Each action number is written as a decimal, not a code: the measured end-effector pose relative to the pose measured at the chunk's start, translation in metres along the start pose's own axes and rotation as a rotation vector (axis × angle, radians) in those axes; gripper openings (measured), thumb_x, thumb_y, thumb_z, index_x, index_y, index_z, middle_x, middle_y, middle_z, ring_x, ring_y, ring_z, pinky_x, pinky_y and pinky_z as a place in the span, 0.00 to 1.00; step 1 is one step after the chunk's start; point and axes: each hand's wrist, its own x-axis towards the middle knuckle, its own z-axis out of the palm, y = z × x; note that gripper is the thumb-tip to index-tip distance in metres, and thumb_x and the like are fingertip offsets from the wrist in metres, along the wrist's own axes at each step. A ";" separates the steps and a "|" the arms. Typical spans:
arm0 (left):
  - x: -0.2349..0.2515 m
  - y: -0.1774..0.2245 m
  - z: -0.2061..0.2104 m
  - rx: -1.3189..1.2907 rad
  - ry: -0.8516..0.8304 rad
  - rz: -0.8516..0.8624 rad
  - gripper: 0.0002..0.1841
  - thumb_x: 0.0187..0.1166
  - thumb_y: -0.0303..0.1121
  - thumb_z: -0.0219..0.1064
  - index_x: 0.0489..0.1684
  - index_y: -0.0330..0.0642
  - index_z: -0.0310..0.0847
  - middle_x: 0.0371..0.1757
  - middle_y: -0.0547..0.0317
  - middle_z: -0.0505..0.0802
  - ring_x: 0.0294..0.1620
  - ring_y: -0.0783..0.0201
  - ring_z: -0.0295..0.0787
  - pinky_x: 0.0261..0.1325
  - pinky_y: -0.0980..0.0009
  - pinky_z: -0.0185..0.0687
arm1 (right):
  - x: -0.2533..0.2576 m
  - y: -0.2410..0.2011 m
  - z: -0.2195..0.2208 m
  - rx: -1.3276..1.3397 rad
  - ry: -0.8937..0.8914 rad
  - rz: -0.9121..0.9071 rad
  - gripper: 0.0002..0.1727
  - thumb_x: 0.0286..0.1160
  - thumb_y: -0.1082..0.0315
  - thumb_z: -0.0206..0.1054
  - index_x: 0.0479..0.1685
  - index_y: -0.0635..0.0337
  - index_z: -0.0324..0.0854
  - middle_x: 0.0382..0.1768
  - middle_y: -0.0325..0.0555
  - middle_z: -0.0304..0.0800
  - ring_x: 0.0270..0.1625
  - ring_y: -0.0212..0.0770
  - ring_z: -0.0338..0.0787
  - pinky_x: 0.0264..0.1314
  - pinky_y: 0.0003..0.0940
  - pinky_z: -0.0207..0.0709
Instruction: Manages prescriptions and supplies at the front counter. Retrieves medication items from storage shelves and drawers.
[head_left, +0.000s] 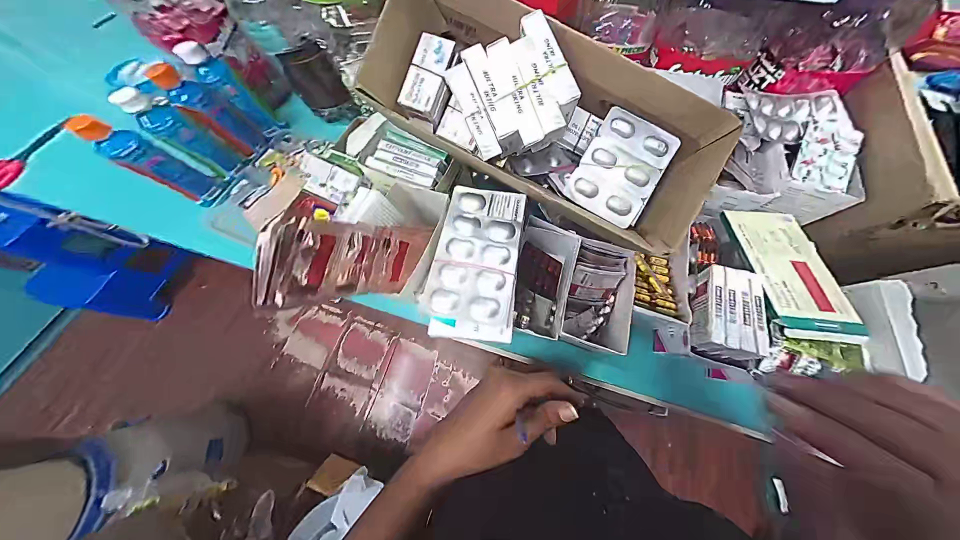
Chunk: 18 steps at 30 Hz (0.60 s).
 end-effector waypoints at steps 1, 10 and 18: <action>0.001 -0.003 -0.008 0.024 -0.042 0.008 0.19 0.92 0.44 0.55 0.54 0.38 0.88 0.29 0.59 0.92 0.28 0.75 0.86 0.39 0.79 0.84 | 0.022 -0.004 0.033 0.027 -0.097 -0.012 0.10 0.87 0.61 0.62 0.53 0.51 0.87 0.51 0.41 0.93 0.57 0.40 0.88 0.69 0.43 0.70; 0.007 -0.022 -0.043 0.053 -0.217 -0.043 0.18 0.91 0.44 0.57 0.56 0.42 0.89 0.36 0.57 0.95 0.35 0.68 0.91 0.46 0.70 0.88 | 0.129 -0.037 0.129 -0.126 -1.103 0.079 0.03 0.73 0.78 0.69 0.39 0.65 0.87 0.36 0.53 0.90 0.49 0.55 0.90 0.71 0.64 0.66; 0.010 -0.032 -0.044 0.075 -0.159 -0.005 0.16 0.90 0.43 0.58 0.54 0.43 0.89 0.36 0.60 0.95 0.37 0.71 0.91 0.49 0.73 0.86 | 0.158 -0.065 0.143 -0.407 -1.475 0.244 0.10 0.75 0.79 0.64 0.51 0.72 0.84 0.58 0.63 0.86 0.74 0.63 0.76 0.77 0.59 0.61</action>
